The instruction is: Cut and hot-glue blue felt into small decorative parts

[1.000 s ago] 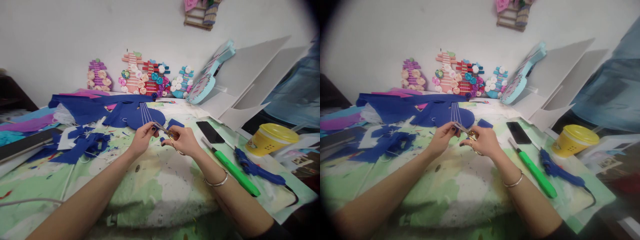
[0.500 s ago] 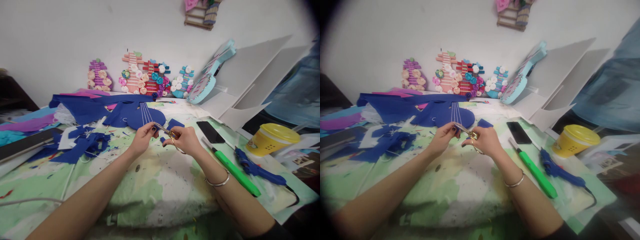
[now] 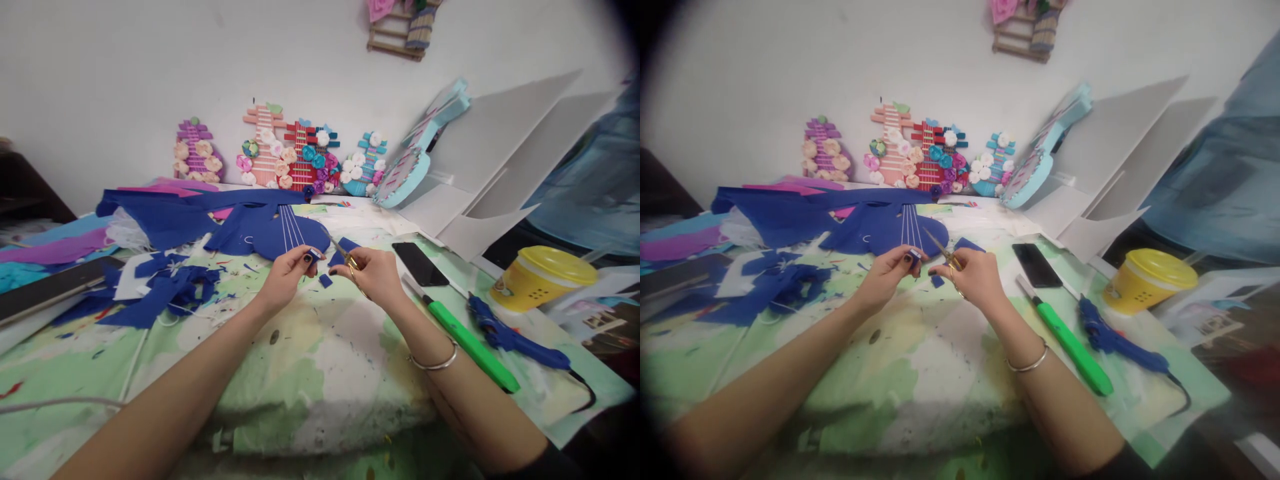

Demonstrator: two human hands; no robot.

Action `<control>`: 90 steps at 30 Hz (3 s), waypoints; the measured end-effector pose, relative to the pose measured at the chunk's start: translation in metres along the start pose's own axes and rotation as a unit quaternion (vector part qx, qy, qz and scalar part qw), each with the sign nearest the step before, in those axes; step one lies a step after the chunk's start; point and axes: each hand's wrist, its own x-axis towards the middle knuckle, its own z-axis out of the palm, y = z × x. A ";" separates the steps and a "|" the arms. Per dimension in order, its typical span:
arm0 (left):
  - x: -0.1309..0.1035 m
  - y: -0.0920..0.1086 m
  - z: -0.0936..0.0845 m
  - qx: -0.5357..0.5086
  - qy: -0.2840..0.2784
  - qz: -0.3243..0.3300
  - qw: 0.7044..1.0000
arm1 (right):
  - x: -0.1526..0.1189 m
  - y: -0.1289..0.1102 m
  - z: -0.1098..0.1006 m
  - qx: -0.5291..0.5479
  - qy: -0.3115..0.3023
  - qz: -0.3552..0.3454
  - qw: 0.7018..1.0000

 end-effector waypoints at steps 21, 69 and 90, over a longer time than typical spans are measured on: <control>-0.002 0.000 0.005 0.098 -0.114 -0.125 0.981 | 0.007 0.017 0.009 0.068 -0.116 0.016 0.991; -0.011 -0.011 0.007 0.343 0.005 0.028 0.939 | -0.002 0.021 0.049 0.364 -0.115 0.152 0.912; -0.012 -0.010 0.009 0.170 0.090 -0.123 0.974 | -0.003 0.023 0.050 0.354 -0.080 0.168 0.916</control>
